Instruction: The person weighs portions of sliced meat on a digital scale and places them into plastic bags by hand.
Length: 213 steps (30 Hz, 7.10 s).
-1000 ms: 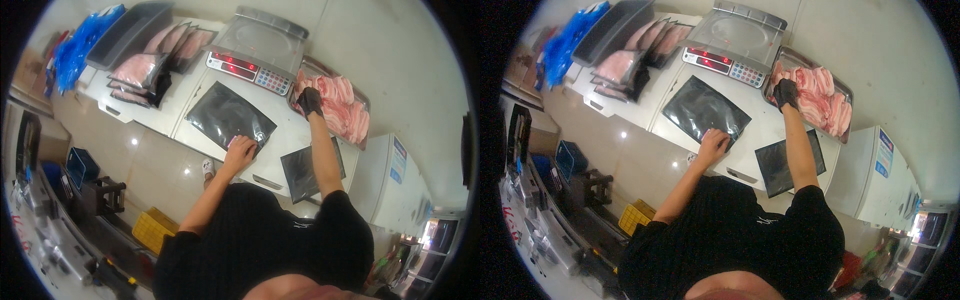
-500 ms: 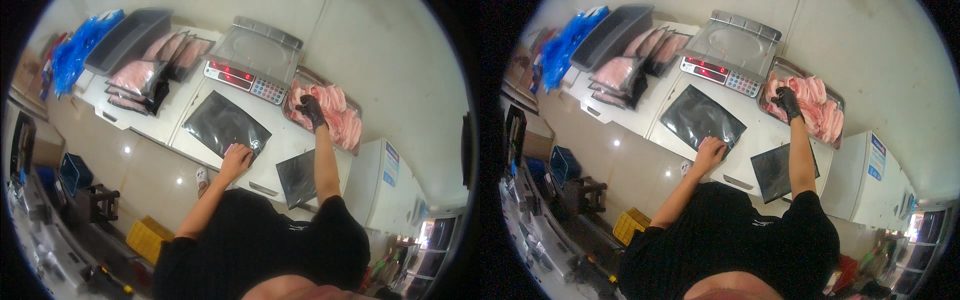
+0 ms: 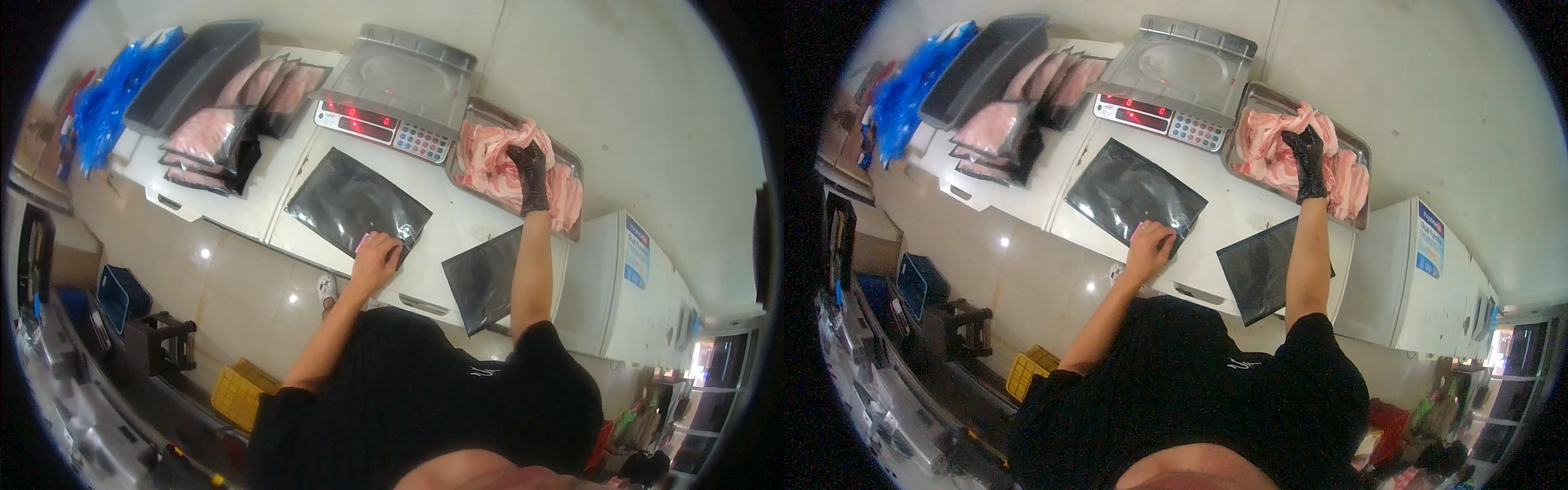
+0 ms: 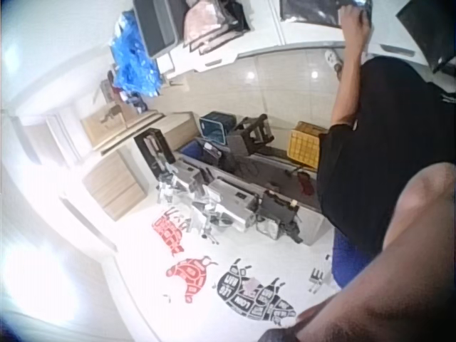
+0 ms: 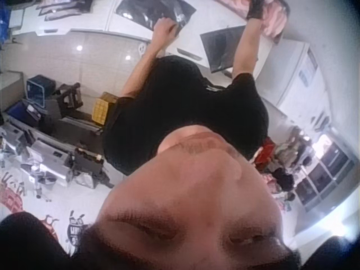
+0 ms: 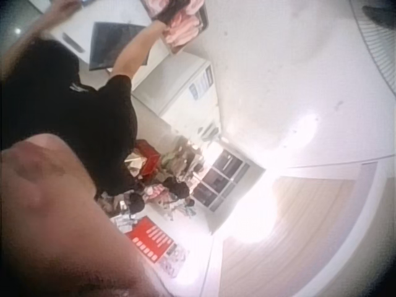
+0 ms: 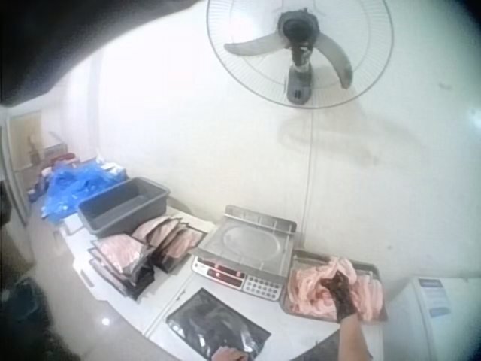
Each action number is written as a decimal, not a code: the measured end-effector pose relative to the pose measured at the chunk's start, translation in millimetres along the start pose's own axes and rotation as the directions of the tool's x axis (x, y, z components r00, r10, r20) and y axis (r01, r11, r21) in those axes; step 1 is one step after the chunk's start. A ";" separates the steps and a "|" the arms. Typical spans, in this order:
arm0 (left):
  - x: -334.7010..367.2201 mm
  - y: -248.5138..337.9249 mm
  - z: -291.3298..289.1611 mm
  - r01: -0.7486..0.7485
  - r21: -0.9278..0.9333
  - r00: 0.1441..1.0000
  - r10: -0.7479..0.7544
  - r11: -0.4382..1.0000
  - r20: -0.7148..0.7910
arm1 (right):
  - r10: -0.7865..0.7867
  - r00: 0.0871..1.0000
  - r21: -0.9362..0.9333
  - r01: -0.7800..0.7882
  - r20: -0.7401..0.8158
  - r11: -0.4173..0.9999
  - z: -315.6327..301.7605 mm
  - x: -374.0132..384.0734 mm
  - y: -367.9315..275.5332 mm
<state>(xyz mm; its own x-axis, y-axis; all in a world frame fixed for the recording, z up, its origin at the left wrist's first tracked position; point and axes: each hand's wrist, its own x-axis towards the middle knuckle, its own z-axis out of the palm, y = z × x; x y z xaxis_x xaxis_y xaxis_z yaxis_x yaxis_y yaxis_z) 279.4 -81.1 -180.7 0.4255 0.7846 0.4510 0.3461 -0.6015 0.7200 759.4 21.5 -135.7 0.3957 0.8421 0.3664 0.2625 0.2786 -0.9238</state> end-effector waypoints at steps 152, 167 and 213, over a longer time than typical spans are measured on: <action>13.9 30.7 -5.3 0.309 -0.215 0.939 -0.333 0.926 -0.086 | 0.043 0.829 0.720 -0.509 0.557 0.472 180.2 -310.8 -84.5; 4.4 37.6 -19.5 0.000 -0.144 0.996 0.012 0.990 0.083 | -0.353 0.630 0.437 -0.755 0.692 -0.490 198.2 -299.9 -71.5; 42.7 -6.3 -65.3 -0.215 -0.401 0.934 0.308 0.891 0.183 | 0.591 0.684 -0.158 -0.588 0.428 0.794 273.7 -190.9 -8.2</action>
<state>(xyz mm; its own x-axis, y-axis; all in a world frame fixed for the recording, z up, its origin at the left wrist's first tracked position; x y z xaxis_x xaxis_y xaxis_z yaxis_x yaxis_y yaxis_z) 240.7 -34.0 -131.5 0.6567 0.5199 0.5463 -0.1182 -0.6444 0.7555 440.9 -15.1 -228.4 0.0493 0.9379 -0.3433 0.1152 -0.3467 -0.9309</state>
